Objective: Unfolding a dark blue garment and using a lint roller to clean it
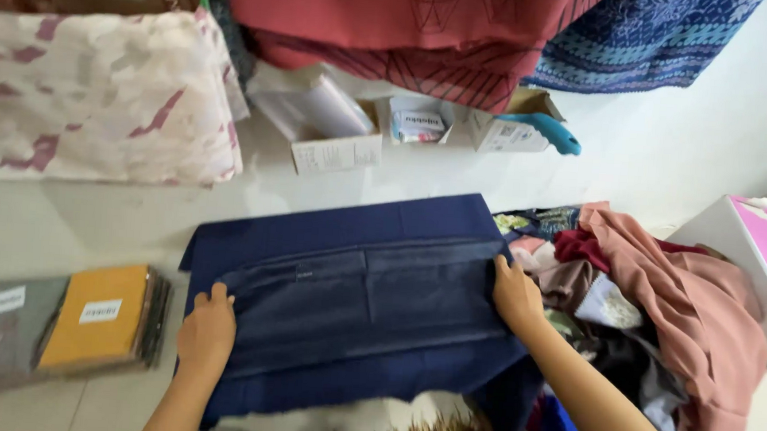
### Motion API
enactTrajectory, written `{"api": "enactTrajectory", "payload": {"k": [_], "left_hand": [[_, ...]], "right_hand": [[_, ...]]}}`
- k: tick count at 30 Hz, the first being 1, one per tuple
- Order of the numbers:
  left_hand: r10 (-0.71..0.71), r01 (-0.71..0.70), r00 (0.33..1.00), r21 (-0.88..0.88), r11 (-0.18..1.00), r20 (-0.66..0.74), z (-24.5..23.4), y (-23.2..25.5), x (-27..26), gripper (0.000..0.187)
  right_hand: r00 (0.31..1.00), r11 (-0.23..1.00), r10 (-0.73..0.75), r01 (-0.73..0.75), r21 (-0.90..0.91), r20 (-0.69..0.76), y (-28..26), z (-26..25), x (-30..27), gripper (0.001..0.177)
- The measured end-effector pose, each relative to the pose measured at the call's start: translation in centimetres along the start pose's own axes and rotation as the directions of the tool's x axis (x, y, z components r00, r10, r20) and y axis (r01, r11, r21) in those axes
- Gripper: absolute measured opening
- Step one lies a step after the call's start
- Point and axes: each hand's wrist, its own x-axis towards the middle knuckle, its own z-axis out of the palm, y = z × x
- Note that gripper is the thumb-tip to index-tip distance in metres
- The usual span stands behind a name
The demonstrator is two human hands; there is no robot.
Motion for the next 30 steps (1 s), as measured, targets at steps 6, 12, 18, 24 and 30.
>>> {"api": "enactTrajectory", "payload": {"k": [6, 12, 18, 24, 30], "left_hand": [[0.009, 0.001, 0.994, 0.094, 0.996, -0.107, -0.5, -2.7, -11.6, 0.025], [0.063, -0.014, 0.956, 0.172, 0.985, -0.286, -1.3, -2.6, -21.2, 0.020], [0.227, -0.134, 0.928, 0.302, 0.944, -0.297, 2.3, -3.9, -25.2, 0.017], [0.206, -0.158, 0.966, 0.269, 0.950, -0.157, 3.4, -3.6, -25.4, 0.021], [-0.074, 0.063, 0.997, -0.331, 0.941, -0.022, -0.5, -5.0, -23.9, 0.038]], "right_hand": [[0.995, 1.000, 0.016, -0.017, 0.007, 0.096, 1.5, -3.2, -10.8, 0.026], [0.996, 0.998, -0.036, 0.032, 0.056, 0.083, 3.8, -4.4, -17.3, 0.017], [0.973, 0.995, -0.092, 0.080, 0.064, 0.212, 8.8, 1.6, -19.8, 0.018], [0.936, 0.986, -0.158, 0.164, 0.007, 0.315, 12.4, 6.2, -19.5, 0.023], [0.996, 0.940, -0.085, 0.093, 0.327, -0.038, 11.2, 2.4, -18.8, 0.014]]}}
